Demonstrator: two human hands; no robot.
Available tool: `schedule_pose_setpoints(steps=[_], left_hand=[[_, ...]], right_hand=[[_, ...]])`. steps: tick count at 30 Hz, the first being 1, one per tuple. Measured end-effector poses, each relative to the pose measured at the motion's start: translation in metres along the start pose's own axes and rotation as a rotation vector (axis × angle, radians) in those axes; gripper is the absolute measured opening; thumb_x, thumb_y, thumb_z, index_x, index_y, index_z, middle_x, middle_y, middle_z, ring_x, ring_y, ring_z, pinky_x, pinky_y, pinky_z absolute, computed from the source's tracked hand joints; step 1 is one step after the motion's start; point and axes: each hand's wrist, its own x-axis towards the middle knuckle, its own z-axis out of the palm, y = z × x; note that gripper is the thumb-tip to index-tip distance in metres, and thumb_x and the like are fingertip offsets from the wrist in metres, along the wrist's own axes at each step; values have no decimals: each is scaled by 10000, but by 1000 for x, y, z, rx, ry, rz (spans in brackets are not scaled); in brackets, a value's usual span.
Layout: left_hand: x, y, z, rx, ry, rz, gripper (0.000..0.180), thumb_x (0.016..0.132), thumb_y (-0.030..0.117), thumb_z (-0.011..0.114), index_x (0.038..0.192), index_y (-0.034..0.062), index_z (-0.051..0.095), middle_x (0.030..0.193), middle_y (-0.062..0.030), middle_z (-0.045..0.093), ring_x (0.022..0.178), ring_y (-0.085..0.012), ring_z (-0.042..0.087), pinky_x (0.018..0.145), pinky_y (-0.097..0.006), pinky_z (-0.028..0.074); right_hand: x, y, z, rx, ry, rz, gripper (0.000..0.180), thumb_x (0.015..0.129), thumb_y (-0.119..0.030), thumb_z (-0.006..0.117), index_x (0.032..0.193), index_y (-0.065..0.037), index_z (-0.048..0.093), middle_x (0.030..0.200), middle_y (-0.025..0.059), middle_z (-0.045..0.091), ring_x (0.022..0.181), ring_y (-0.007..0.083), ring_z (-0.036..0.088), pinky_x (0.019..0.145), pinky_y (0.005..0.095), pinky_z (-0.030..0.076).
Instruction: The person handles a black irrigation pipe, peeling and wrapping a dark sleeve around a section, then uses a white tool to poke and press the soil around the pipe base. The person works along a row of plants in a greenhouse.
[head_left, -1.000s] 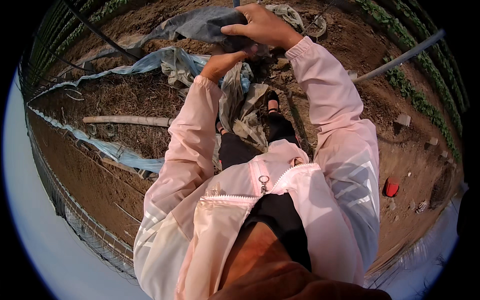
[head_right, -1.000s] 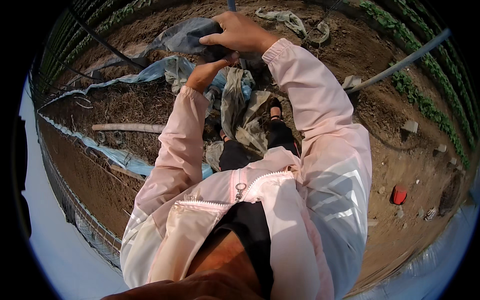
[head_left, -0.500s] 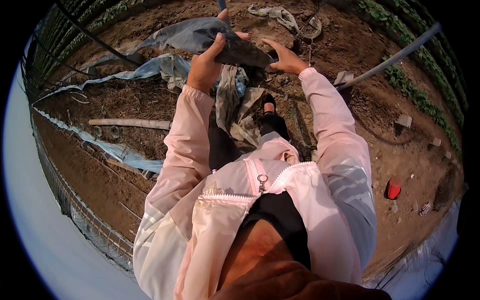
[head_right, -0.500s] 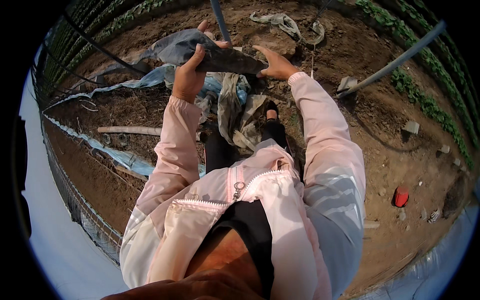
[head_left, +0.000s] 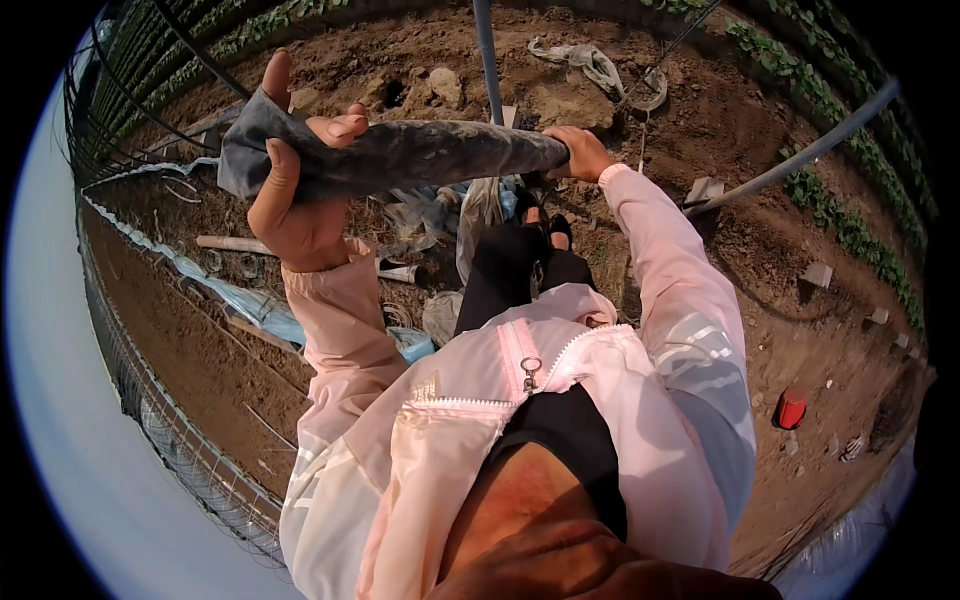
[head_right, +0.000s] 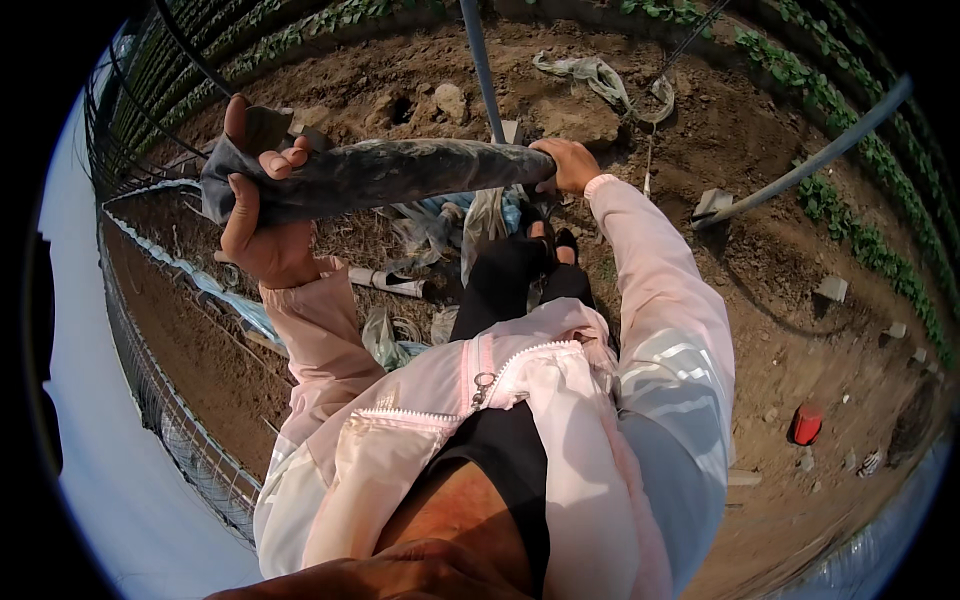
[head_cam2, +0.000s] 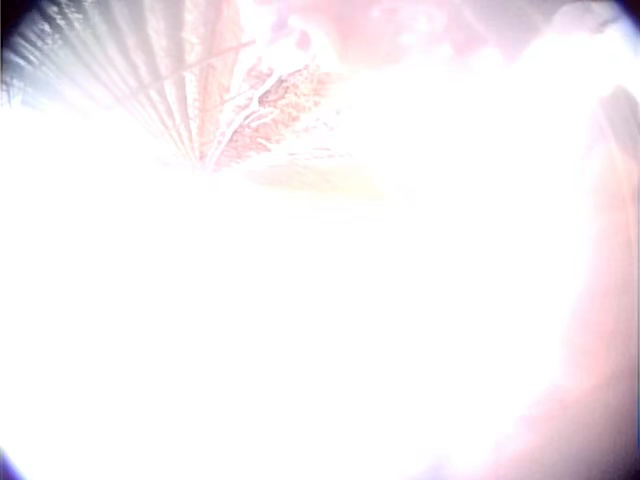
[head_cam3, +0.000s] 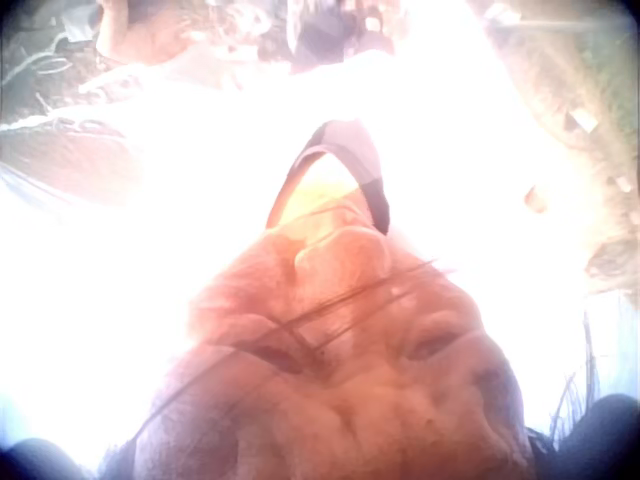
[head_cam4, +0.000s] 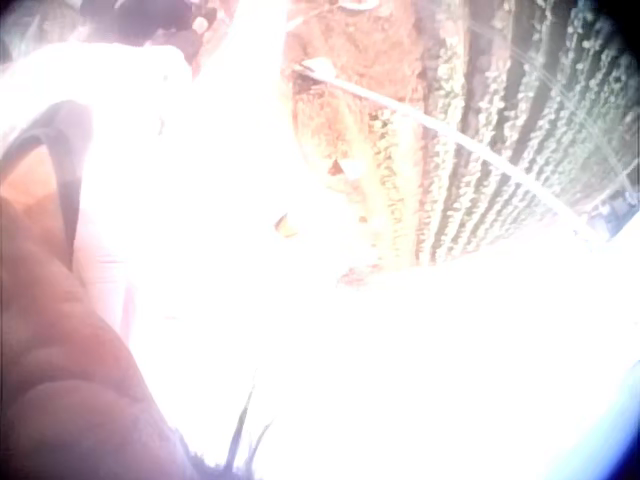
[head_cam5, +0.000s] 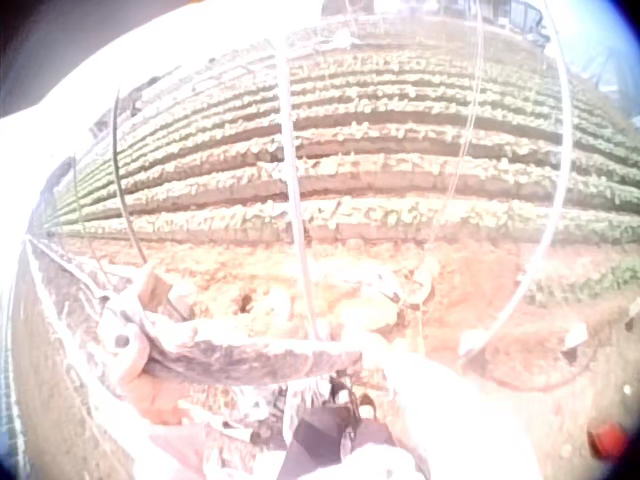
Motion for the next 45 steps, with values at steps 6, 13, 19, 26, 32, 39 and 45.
schedule_pose_setpoints(steps=[6, 13, 19, 26, 32, 39, 45], left_hand=[[10, 9, -27, -131, 35, 67, 698, 1041, 220, 479, 1543, -126, 139, 999, -246, 701, 1058, -377, 664, 1129, -531, 359], [30, 25, -30, -128, 57, 92, 705, 1037, 254, 471, 1538, -134, 164, 938, -234, 698, 1013, -376, 670, 1121, -527, 347], [41, 29, -44, -108, -21, 56, 731, 1042, 217, 474, 1556, -116, 75, 978, -191, 685, 1083, -363, 650, 1165, -527, 338], [53, 34, -27, -95, -19, 62, 729, 1042, 189, 459, 1557, -111, 39, 985, -199, 683, 1093, -371, 643, 1177, -532, 322], [58, 32, -6, -94, 29, 114, 633, 1066, 192, 407, 1523, -163, 149, 1000, -238, 685, 1088, -381, 643, 1126, -510, 372], [65, 34, 19, -68, 140, 103, 657, 1061, 199, 439, 1547, -115, 129, 1019, -188, 691, 1124, -347, 601, 1142, -516, 310], [68, 29, 40, -8, 237, 79, 684, 1030, 106, 493, 1571, -57, 108, 1006, -133, 701, 1068, -281, 627, 1167, -455, 323]], right_hand=[[35, -10, -16, -42, 37, 53, 386, 722, -148, 821, 1077, -84, 683, 1055, 127, 706, 1053, 370, 644, 936, 477, 486], [54, -7, -4, -97, 97, 85, 537, 689, -181, 860, 1174, -184, 629, 1211, 50, 663, 1207, 307, 584, 1018, 488, 429], [69, 27, 2, -150, 7, 173, 475, 702, -134, 849, 1143, -173, 676, 1189, 82, 680, 1193, 315, 596, 1017, 445, 439], [60, 33, -6, -200, 204, 18, 517, 670, -194, 882, 1143, -123, 685, 1165, 139, 695, 1094, 360, 653, 996, 460, 463], [75, 51, -17, -156, -55, 72, 477, 671, -197, 878, 1094, -112, 676, 1105, 136, 689, 1040, 385, 640, 923, 475, 496], [59, 63, -41, -169, 6, -139, 468, 680, -195, 864, 1084, -150, 632, 1089, 113, 664, 1058, 337, 633, 923, 471, 485], [44, 114, -42, -196, -17, -11, 215, 733, -168, 826, 853, -117, 655, 932, 127, 689, 993, 357, 643, 901, 479, 476]])
